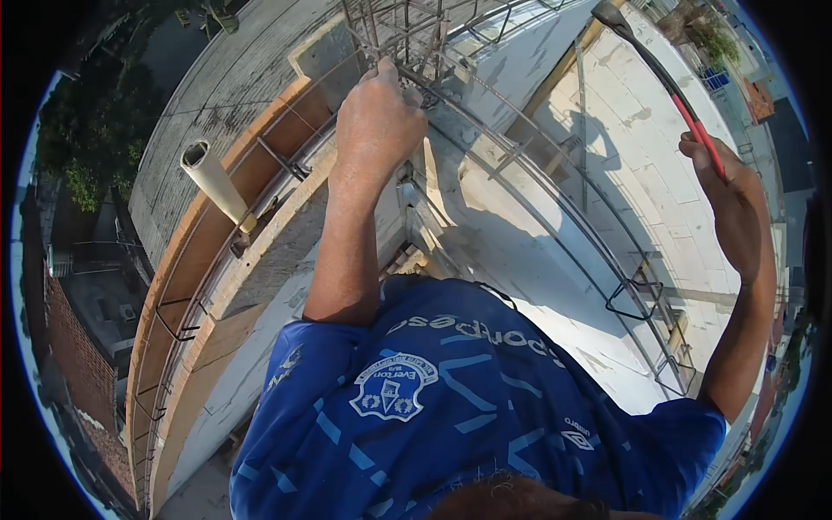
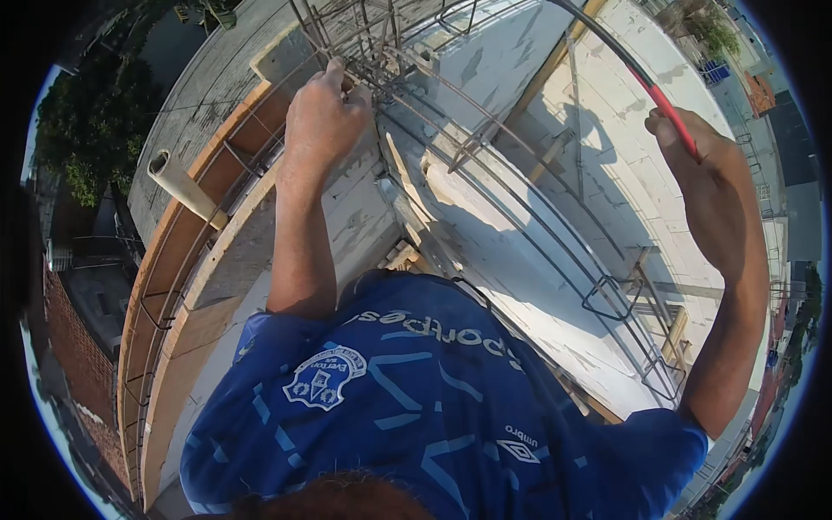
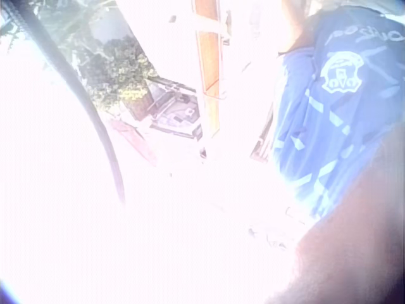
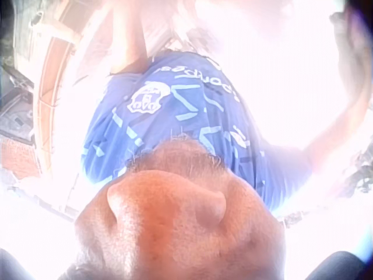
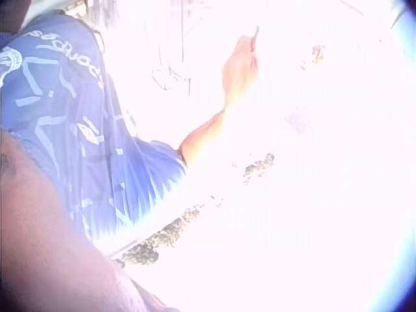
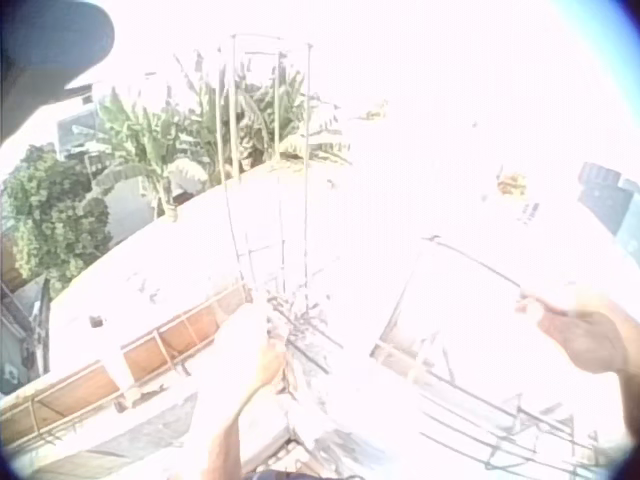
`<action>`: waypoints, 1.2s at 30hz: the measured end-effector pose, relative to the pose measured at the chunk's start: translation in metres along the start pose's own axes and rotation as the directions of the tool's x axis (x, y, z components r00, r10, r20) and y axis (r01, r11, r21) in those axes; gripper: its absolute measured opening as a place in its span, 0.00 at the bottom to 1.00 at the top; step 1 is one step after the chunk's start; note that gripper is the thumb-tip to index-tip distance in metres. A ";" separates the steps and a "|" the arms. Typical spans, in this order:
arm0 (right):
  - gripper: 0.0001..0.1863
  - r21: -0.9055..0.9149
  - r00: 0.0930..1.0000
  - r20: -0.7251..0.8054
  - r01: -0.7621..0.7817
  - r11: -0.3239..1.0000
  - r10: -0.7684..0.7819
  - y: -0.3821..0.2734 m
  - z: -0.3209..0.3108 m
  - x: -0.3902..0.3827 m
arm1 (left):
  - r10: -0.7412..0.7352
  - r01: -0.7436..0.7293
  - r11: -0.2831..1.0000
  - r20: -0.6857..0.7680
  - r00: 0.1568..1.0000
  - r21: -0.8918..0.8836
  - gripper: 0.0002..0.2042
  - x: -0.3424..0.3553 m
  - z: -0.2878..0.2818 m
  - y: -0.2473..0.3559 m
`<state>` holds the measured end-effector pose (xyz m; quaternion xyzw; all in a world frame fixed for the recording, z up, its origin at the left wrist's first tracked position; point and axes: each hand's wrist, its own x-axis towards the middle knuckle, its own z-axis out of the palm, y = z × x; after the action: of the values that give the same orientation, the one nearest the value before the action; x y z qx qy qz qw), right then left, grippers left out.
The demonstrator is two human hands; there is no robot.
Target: The person positions a steel rebar cage onto the top of a wall, cuts pieces of binding wire using pincers, and secures the rebar cage to the column reinforcement by tying and twisting the wire with pincers.
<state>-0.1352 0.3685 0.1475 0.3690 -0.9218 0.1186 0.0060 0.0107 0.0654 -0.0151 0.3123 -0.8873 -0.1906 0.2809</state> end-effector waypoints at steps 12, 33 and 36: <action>0.24 0.421 0.940 -0.059 -0.282 0.862 0.336 0.082 0.017 -0.152 | -0.005 -0.051 0.977 0.261 0.965 0.207 0.25 0.012 -0.013 0.015; 0.28 0.871 0.721 -0.343 0.004 0.492 0.602 0.121 0.089 -0.252 | -0.096 -0.161 0.822 0.412 0.906 0.546 0.28 0.030 -0.024 0.061; 0.27 0.870 0.577 -0.439 0.080 0.487 0.689 0.129 0.098 -0.267 | 0.247 -0.299 0.938 0.268 0.931 0.176 0.37 0.001 -0.021 0.083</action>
<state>-0.0211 0.6184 -0.0012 0.0474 -0.7140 0.6721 0.1904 -0.0146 0.1219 0.0442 0.1879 -0.9650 -0.0896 0.1594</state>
